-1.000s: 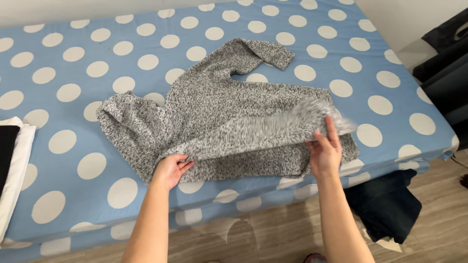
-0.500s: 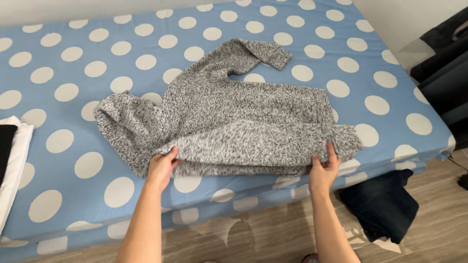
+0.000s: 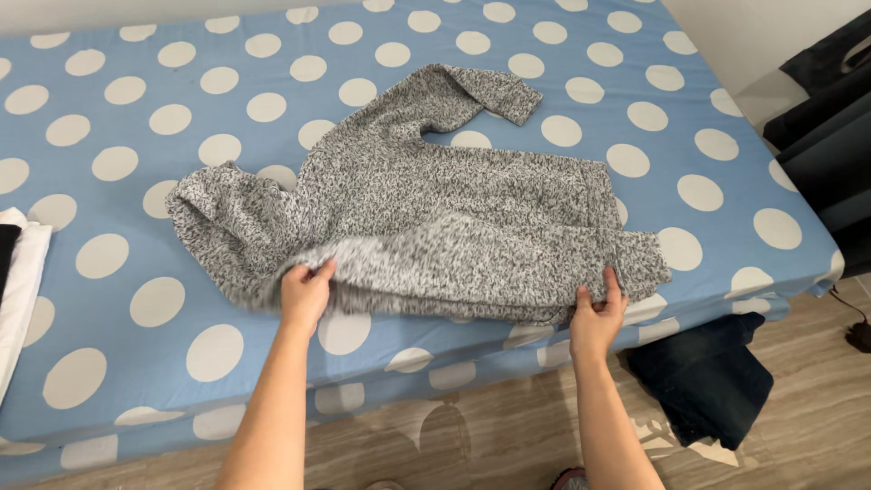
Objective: The person folds denim jackets, a sweater, and a pair of pants on a bed before placing them into a laundry basket and moving the basket to a different location in the room.
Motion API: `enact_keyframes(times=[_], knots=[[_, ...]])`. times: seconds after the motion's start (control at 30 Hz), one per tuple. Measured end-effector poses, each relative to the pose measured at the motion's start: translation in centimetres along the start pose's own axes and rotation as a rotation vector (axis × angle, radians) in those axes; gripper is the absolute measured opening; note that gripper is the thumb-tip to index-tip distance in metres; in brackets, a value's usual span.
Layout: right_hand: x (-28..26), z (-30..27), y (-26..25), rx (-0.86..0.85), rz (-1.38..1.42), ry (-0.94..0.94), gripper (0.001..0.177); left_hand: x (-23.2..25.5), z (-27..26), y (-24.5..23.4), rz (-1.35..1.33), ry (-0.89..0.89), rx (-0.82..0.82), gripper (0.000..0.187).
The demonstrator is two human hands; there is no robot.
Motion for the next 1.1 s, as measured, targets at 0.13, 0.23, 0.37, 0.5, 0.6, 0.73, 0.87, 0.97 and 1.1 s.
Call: enact_keyframes(times=[0.13, 0.23, 0.37, 0.5, 0.6, 0.73, 0.87, 0.97, 1.1], knots=[[-0.1, -0.2, 0.0, 0.018, 0.021, 0.042, 0.06, 2.2, -0.7, -0.1, -0.056, 0.259, -0.094, 0.033], [-0.1, -0.3, 0.0, 0.029, 0.045, 0.042, 0.059, 1.9, -1.2, -0.3, 0.1, 0.386, -0.073, 0.029], [-0.6, -0.5, -0.1, 0.036, 0.011, -0.019, 0.059, 1.0, -2.0, 0.7, 0.618, 0.465, -0.051, 0.045], [-3.4, -1.7, -0.5, 0.094, -0.073, -0.116, 0.067, 2.1, -3.7, 0.9, 0.55, 0.334, -0.219, 0.058], [-6.6, -3.3, -0.9, 0.154, -0.133, -0.287, 0.083, 2.5, -5.0, 1.7, 0.785, 0.556, -0.323, 0.072], [-8.7, -4.7, 0.4, 0.237, -0.343, -0.317, 0.071, 3.0, -5.9, 2.1, 0.857, 0.672, -0.331, 0.094], [-11.9, -7.4, 6.2, -0.068, -0.165, -0.618, 0.048, 3.4, -6.3, 1.3, 0.908, 0.529, -0.368, 0.086], [-14.7, -12.1, 10.4, -0.396, -0.08, -0.83, 0.045, 2.5, -4.0, -1.2, 0.288, 0.257, -0.25, 0.056], [-15.6, -16.8, 14.9, -0.713, -0.307, -0.938, 0.047, 0.7, -2.1, -4.4, 0.086, 0.368, 0.038, 0.031]])
Point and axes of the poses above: each hand's wrist, its own z-axis towards the middle knuckle, its own y-axis out of the palm, x = y × z, the point moved 5 cm from there along z, towards the middle knuckle, and after that the axes turned 6 degrees about x, right-handed, at the moved point
